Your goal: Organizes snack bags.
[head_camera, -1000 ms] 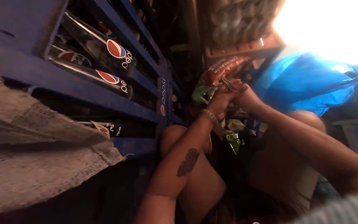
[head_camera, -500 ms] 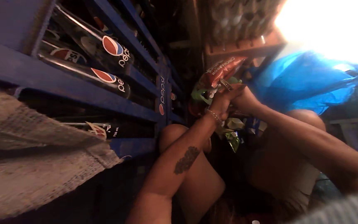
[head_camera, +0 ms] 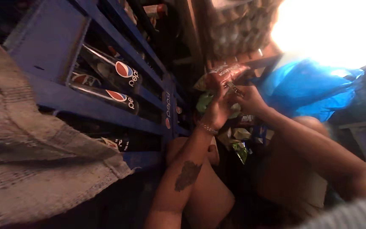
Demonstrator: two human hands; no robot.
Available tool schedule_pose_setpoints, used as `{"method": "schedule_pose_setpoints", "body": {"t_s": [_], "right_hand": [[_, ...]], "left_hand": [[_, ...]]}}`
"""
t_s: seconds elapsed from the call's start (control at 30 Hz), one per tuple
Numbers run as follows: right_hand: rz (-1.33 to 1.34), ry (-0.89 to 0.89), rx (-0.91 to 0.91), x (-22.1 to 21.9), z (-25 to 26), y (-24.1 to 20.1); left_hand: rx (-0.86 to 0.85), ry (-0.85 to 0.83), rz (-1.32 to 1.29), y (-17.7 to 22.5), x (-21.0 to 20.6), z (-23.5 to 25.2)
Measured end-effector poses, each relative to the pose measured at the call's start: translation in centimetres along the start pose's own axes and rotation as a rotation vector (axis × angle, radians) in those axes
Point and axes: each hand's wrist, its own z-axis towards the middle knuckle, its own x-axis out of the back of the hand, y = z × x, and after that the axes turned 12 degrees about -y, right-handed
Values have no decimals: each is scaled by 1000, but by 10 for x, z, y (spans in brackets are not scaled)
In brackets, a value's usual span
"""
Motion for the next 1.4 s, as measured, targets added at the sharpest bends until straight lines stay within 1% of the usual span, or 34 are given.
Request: {"method": "schedule_pose_setpoints", "body": {"t_s": [0.07,0.13,0.17,0.2,0.27,0.33,0.37,0.43,0.57,0.67,0.73,0.83,0.9,0.97,1.03,1.1,1.23,1.4], "right_hand": [[-122,-12,-10,5,-2,-11],[-240,-12,30,8,-5,-16],[-298,-7,78,7,-6,-13],[-348,-13,117,7,-7,-11],[-448,-25,182,5,-8,-6],[-489,-46,205,1,-9,-7],[-480,-68,191,0,-9,-8],[-390,-126,135,-1,-8,-10],[-114,-257,8,0,-7,-14],[85,-304,-120,3,-8,-27],[199,-271,-109,2,-8,-29],[361,-123,-2,-3,-9,-26],[449,-38,47,-8,-10,-25],[506,13,50,-12,-10,-27],[559,38,47,-16,-10,-29],[588,45,55,-19,-10,-30],[597,71,66,-23,-8,-34],[598,108,85,-26,-4,-34]], "left_hand": [[-39,-13,-86,9,2,-1],[-79,11,-190,21,3,-4],[-88,51,-220,26,4,-5],[-87,127,-238,31,5,-5],[-73,263,-196,36,5,-6],[-65,367,-142,37,3,-5],[-79,389,-137,35,3,-3],[-152,433,-155,30,6,1],[-336,538,-224,28,9,10],[-429,556,-277,33,11,11],[-451,544,-258,33,12,10],[-511,516,-168,27,13,11],[-600,522,-15,23,10,14],[-713,522,158,19,9,16],[-837,512,275,17,10,18],[-917,504,345,15,12,20],[-969,490,390,12,10,19],[-953,486,357,10,8,20]]}}
